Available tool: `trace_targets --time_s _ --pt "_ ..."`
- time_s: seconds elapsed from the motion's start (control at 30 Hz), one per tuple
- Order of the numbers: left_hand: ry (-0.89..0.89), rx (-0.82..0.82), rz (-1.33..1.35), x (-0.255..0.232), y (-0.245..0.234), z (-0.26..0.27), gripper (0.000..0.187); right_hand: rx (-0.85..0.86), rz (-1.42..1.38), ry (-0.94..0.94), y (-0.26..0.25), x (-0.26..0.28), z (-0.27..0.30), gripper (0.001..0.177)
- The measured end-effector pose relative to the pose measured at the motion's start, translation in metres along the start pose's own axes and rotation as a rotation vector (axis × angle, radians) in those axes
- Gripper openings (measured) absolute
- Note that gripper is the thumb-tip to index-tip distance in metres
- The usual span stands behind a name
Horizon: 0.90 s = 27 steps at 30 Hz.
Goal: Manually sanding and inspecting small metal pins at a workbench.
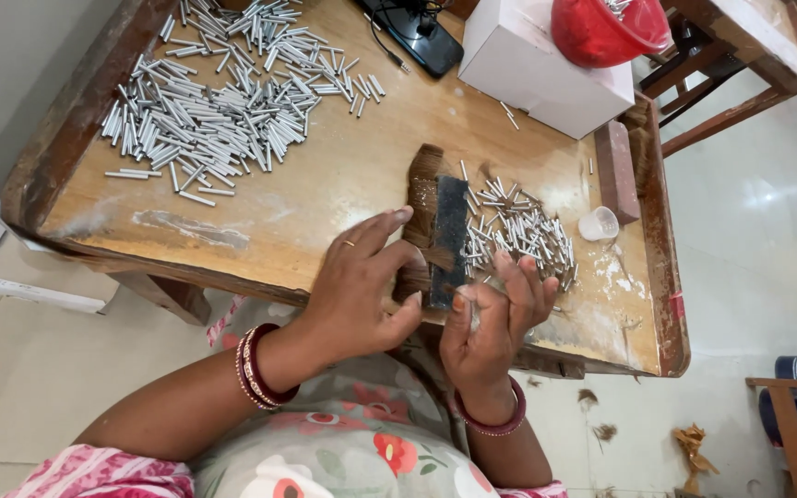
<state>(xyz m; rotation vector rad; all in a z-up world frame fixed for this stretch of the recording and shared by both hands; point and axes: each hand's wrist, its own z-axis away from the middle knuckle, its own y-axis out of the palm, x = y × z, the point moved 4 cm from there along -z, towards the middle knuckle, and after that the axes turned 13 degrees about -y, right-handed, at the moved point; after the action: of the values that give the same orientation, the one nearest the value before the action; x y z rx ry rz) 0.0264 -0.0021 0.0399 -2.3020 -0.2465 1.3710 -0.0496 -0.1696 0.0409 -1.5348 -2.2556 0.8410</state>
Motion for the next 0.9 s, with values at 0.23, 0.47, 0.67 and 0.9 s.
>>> trace_targets --time_s 0.23,0.47,0.67,0.9 --pt "-0.168 0.256 0.375 -0.024 0.007 0.012 0.021 -0.029 0.094 -0.113 -0.011 0.009 0.014 0.025" --pt "0.033 0.157 0.377 -0.031 0.012 0.019 0.015 0.030 -0.051 -0.007 -0.022 0.006 0.007 0.026" --pt "0.024 0.036 0.361 -0.027 0.000 0.017 0.013 0.066 0.027 0.048 -0.040 -0.005 -0.004 0.020" --pt "0.060 0.032 0.388 -0.038 0.006 0.024 0.017 0.049 -0.950 0.472 -0.024 -0.010 0.013 0.045"
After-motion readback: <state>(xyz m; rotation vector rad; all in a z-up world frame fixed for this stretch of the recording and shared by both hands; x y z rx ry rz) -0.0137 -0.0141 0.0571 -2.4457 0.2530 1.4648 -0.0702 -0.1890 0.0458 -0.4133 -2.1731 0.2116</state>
